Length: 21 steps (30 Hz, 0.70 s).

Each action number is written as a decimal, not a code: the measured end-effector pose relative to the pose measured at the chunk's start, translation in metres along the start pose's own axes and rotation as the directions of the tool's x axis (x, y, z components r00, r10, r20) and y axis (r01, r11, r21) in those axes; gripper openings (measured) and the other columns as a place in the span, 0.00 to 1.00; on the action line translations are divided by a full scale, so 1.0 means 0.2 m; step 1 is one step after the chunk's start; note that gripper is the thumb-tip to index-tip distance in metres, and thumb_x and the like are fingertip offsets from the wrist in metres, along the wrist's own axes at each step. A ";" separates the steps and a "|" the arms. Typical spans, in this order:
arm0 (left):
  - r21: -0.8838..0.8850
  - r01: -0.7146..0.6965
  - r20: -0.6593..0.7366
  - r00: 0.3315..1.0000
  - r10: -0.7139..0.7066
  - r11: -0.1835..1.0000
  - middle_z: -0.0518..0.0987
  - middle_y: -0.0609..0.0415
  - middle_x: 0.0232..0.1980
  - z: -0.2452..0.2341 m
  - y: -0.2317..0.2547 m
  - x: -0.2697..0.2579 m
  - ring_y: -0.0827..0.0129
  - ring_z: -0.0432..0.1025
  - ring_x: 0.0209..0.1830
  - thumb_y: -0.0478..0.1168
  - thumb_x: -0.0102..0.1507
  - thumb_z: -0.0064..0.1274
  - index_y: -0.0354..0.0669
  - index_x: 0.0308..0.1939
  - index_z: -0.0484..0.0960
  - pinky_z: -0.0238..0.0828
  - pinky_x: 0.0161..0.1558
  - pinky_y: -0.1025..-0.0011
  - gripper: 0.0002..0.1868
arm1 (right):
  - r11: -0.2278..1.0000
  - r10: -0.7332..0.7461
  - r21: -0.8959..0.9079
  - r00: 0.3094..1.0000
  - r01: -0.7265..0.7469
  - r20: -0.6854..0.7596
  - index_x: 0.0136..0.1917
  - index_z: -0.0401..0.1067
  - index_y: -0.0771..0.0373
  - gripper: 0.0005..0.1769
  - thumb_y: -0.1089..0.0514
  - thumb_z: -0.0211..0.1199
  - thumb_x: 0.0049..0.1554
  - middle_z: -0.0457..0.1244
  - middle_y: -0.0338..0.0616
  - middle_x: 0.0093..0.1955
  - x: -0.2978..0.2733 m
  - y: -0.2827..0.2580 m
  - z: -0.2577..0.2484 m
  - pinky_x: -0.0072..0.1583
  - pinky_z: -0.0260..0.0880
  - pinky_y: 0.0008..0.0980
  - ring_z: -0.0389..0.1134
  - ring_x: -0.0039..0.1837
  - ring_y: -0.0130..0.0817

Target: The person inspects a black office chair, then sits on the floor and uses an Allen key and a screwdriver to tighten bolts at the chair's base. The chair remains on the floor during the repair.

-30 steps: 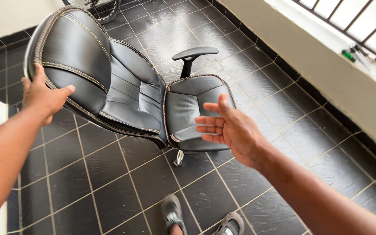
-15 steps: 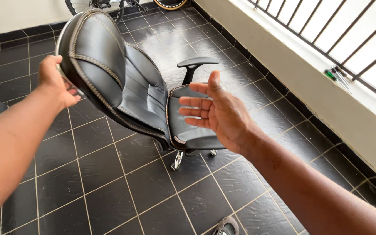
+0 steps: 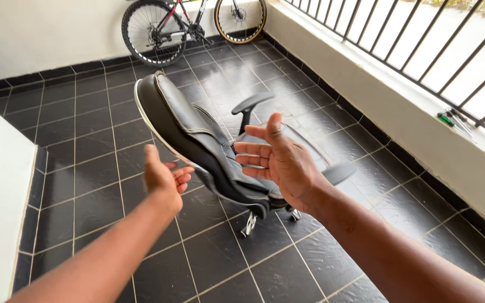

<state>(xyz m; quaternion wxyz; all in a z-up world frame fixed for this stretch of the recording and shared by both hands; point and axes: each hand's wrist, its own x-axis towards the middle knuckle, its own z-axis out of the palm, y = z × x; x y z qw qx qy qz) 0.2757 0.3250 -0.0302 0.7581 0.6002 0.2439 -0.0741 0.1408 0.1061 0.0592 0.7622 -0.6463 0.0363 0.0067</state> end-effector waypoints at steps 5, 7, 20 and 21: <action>0.500 -0.604 -0.021 0.708 0.706 0.621 0.70 0.42 0.67 -0.03 0.06 -0.02 0.57 0.68 0.62 0.62 0.63 0.51 0.44 0.66 0.67 0.65 0.61 0.59 0.36 | 0.979 0.055 -0.201 0.996 -0.039 0.072 0.80 0.52 0.57 0.58 0.18 0.28 0.51 0.55 0.53 0.78 -0.05 0.03 0.03 0.73 0.60 0.49 0.55 0.79 0.45; 0.592 -0.723 0.172 0.545 0.820 0.356 0.60 0.37 0.76 -0.09 0.13 0.04 0.49 0.59 0.72 0.63 0.62 0.55 0.44 0.75 0.62 0.59 0.69 0.56 0.44 | 0.963 0.074 -0.265 0.994 -0.049 0.085 0.81 0.51 0.57 0.58 0.18 0.28 0.51 0.50 0.52 0.81 -0.08 0.07 0.02 0.75 0.56 0.49 0.49 0.81 0.44; 0.538 -0.800 0.813 0.408 0.415 -0.267 0.55 0.45 0.81 -0.04 0.23 0.14 0.43 0.49 0.79 0.76 0.45 0.62 0.56 0.77 0.61 0.47 0.74 0.52 0.62 | 0.777 0.109 -0.615 0.991 -0.134 -0.079 0.79 0.52 0.57 0.47 0.29 0.51 0.56 0.55 0.45 0.80 -0.32 0.11 -0.32 0.76 0.51 0.39 0.53 0.81 0.38; 0.540 -0.782 0.816 0.395 0.423 -0.312 0.57 0.47 0.80 -0.05 0.21 0.11 0.44 0.52 0.78 0.75 0.44 0.63 0.58 0.77 0.63 0.48 0.74 0.52 0.61 | 0.737 0.091 -0.664 0.992 -0.126 -0.087 0.80 0.50 0.57 0.47 0.31 0.54 0.57 0.52 0.42 0.81 -0.34 0.11 -0.35 0.76 0.52 0.39 0.52 0.81 0.38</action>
